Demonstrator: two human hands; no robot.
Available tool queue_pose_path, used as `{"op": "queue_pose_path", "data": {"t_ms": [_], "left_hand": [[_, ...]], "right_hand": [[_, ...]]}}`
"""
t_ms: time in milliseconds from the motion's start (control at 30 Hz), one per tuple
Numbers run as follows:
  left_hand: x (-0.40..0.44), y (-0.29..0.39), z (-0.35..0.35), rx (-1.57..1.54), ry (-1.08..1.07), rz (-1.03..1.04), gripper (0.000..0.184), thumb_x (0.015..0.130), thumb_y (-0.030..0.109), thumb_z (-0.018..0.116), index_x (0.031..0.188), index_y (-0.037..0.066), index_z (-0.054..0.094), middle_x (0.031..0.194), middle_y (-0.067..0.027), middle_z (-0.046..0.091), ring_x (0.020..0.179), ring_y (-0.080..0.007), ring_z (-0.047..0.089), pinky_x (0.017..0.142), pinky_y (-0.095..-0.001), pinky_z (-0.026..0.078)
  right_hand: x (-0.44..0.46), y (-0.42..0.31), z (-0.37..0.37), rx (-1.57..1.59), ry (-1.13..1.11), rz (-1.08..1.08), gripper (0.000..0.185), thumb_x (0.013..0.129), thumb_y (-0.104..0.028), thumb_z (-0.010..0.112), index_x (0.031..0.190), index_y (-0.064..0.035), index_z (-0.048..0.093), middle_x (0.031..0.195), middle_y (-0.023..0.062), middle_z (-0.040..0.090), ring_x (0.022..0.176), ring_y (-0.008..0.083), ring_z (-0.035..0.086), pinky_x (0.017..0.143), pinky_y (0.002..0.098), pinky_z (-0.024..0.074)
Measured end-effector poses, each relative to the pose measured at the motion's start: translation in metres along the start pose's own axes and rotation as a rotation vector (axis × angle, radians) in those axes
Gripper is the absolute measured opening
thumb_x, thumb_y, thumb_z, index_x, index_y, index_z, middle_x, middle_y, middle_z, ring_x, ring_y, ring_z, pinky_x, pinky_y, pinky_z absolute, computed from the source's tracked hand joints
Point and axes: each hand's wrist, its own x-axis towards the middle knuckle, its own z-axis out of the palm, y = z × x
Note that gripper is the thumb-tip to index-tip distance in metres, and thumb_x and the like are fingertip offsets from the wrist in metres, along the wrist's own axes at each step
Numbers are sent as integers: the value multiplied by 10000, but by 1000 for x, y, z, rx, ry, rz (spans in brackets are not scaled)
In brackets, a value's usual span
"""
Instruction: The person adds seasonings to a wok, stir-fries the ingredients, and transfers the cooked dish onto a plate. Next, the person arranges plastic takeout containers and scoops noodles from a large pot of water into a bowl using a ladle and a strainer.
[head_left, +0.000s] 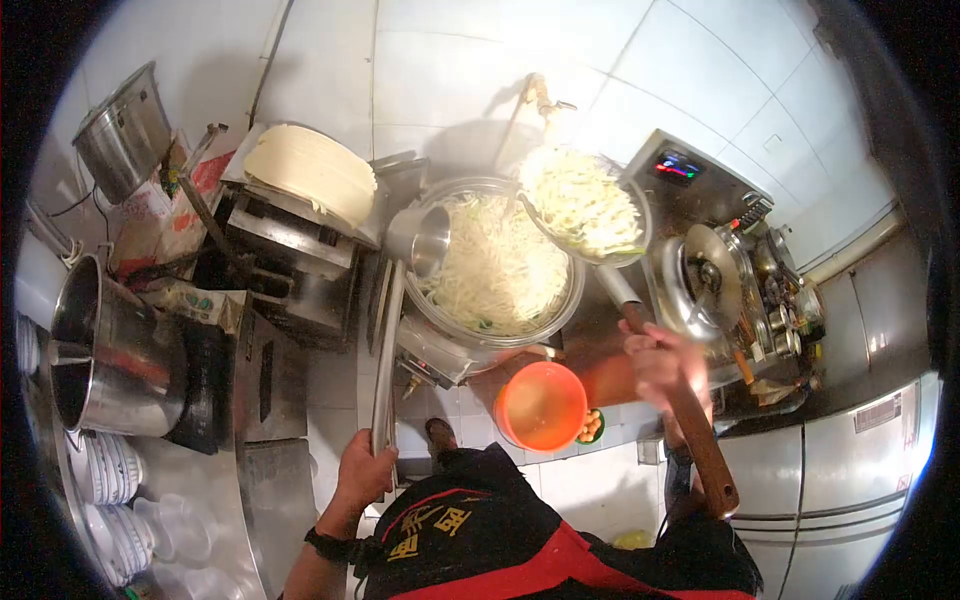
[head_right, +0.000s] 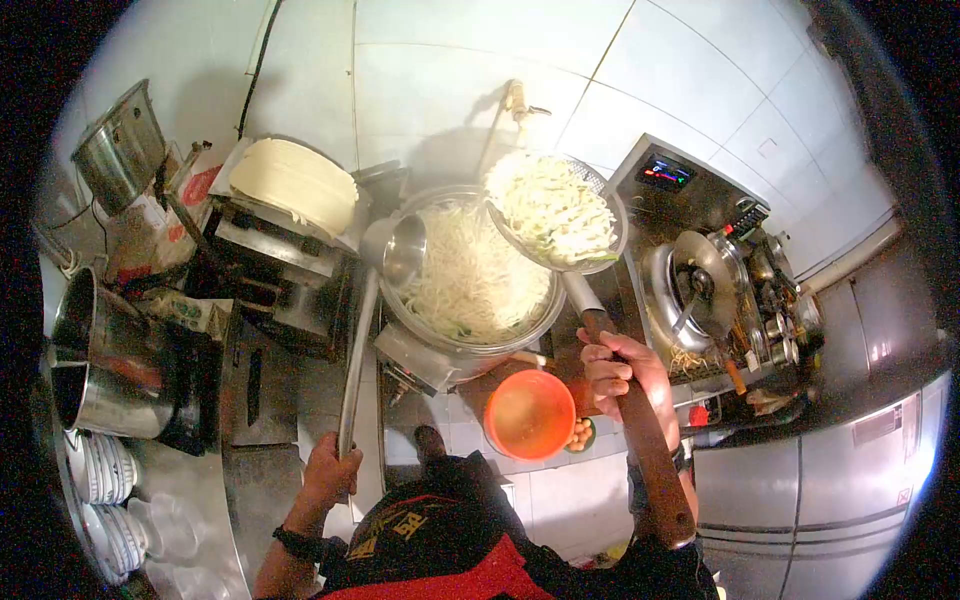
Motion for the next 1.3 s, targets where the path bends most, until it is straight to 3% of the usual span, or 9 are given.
{"op": "queue_pose_path", "data": {"t_ms": [100,200,400,467,600,867,1000,1167,1300], "left_hand": [[-2,1,2,39,39,27,236,846,158,605,954,-28,510,650,-94,559,425,-167,551,402,-328,453],[-4,6,1,89,47,5,235,843,156,604,953,-28,508,649,-98,563,420,-171,550,401,-326,453],[-6,1,-1,88,61,21,229,839,155,601,941,-25,504,643,-94,563,423,-172,548,405,-326,454],[-9,6,0,96,66,27,222,840,151,600,938,-22,501,643,-90,562,423,-169,544,405,-324,453],[-7,-2,0,28,41,-17,209,843,145,600,928,-15,494,639,-78,553,424,-163,533,405,-318,448],[-14,8,4,43,36,-3,205,850,149,597,923,-11,493,627,-74,545,426,-161,538,404,-316,446],[-16,9,7,64,17,-14,207,849,154,598,924,-9,495,594,-65,538,425,-160,541,404,-314,447],[-13,13,7,106,10,-6,201,854,157,596,926,-3,499,583,-62,535,428,-159,540,405,-317,442],[1,-2,4,102,-42,95,195,859,159,598,933,2,510,580,-59,533,421,-153,526,410,-304,421]], "right_hand": [[0,1,2,59,-42,50,310,979,-139,459,1218,55,485,810,37,454,544,96,444,481,261,427],[-1,4,4,41,168,-33,321,1005,-247,402,1226,-28,480,695,-13,473,470,106,463,351,279,386],[-2,5,-3,-10,46,-26,229,1001,-264,410,1049,-61,505,677,-18,525,533,125,560,467,340,550],[-4,4,-5,63,-48,117,219,1000,-281,411,992,-79,497,656,-16,520,575,151,601,557,407,601],[-11,7,-1,110,16,103,221,998,-301,419,945,-98,487,632,-22,507,544,156,570,539,420,584],[-17,13,5,24,134,-43,235,991,-241,432,1060,-30,508,646,-15,467,491,92,483,393,263,434],[-16,12,0,11,192,-75,234,984,-235,445,1079,-29,506,652,-22,479,458,80,465,350,245,382],[-29,21,-8,-27,205,-131,182,982,-247,447,942,-69,458,590,-42,459,399,82,436,310,244,356],[-67,40,-19,35,-25,-134,207,986,-173,462,1027,26,496,731,37,448,517,104,448,448,239,432]]}}
